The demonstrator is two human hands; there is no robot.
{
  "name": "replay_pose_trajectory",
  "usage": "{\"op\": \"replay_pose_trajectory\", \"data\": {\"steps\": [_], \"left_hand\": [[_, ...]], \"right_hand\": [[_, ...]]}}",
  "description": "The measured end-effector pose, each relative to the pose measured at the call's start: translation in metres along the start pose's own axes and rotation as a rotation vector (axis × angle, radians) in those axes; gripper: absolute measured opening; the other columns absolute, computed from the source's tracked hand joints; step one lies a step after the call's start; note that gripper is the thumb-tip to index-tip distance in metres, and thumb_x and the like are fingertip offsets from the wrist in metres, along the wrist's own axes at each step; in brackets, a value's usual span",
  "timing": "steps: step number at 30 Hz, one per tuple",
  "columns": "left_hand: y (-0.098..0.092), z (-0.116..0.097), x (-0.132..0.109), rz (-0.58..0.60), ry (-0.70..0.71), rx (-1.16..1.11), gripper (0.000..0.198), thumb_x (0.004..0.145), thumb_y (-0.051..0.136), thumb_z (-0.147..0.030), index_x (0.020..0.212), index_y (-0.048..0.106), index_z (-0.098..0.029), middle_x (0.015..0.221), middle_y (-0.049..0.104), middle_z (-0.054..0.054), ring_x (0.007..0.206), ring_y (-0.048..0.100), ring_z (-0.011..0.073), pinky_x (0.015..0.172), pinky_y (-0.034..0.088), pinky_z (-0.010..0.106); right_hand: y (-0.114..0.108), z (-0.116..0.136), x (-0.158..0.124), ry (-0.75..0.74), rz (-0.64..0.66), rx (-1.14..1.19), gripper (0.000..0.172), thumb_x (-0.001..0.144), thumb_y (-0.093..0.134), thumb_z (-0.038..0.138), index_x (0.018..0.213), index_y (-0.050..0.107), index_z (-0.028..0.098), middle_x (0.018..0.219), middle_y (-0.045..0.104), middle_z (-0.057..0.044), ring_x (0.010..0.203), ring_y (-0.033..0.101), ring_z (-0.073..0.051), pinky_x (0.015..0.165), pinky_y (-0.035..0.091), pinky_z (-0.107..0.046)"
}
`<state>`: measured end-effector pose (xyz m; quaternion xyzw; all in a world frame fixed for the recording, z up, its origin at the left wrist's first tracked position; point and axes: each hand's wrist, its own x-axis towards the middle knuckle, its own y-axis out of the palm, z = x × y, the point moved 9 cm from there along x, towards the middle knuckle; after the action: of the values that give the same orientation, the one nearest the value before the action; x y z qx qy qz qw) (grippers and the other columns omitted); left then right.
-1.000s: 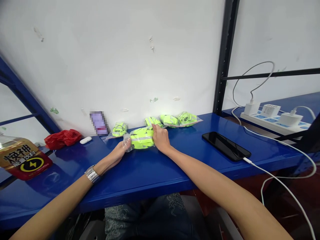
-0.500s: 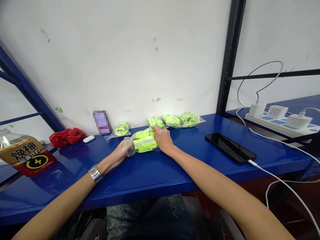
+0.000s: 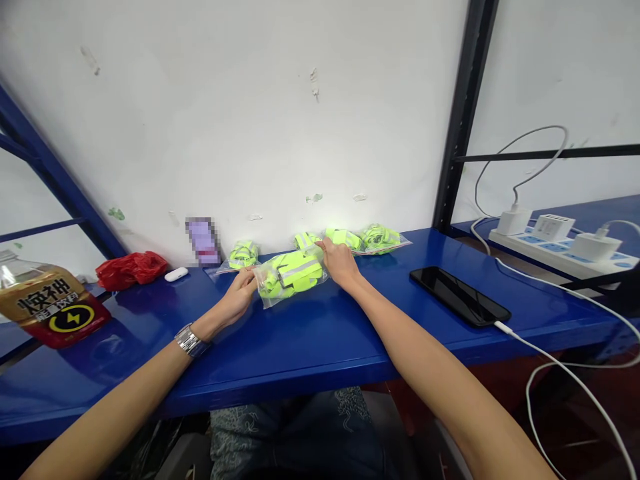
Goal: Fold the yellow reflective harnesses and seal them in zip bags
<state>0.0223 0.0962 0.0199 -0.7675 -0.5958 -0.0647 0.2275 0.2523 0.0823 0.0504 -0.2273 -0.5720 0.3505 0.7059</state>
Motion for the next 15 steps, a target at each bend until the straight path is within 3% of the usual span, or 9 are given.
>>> {"op": "replay_pose_trajectory", "data": {"steps": [3,9,15], "left_hand": [[-0.005,0.0,0.002,-0.018,0.04,0.095,0.033,0.077,0.06,-0.048,0.067,0.061,-0.016,0.095,0.045,0.007,0.103,0.042,0.0233,0.096,0.036,0.036],[-0.02,-0.009,0.005,-0.079,0.119,0.148,0.042,0.073,0.061,-0.056,0.058,0.054,-0.017,0.084,0.036,0.003,0.091,0.037,0.0209,0.087,0.037,0.032],[-0.02,-0.009,0.005,-0.02,-0.005,-0.057,0.049,0.065,0.065,-0.06,0.057,0.046,-0.016,0.088,0.038,0.003,0.077,0.038,0.0144,0.061,0.042,0.022]], "right_hand": [[0.003,-0.01,0.001,0.017,0.011,-0.006,0.042,0.1,0.028,0.036,0.103,0.065,0.015,0.065,0.065,-0.009,0.058,0.057,-0.021,0.054,0.029,-0.026],[0.004,-0.035,0.008,0.089,-0.007,-0.007,0.04,0.098,0.033,0.035,0.098,0.068,0.016,0.07,0.068,-0.011,0.063,0.059,-0.022,0.058,0.03,-0.027],[-0.004,-0.048,0.016,0.11,-0.028,0.008,0.038,0.098,0.035,0.032,0.09,0.068,0.015,0.079,0.071,-0.013,0.067,0.06,-0.023,0.061,0.027,-0.029]]}}
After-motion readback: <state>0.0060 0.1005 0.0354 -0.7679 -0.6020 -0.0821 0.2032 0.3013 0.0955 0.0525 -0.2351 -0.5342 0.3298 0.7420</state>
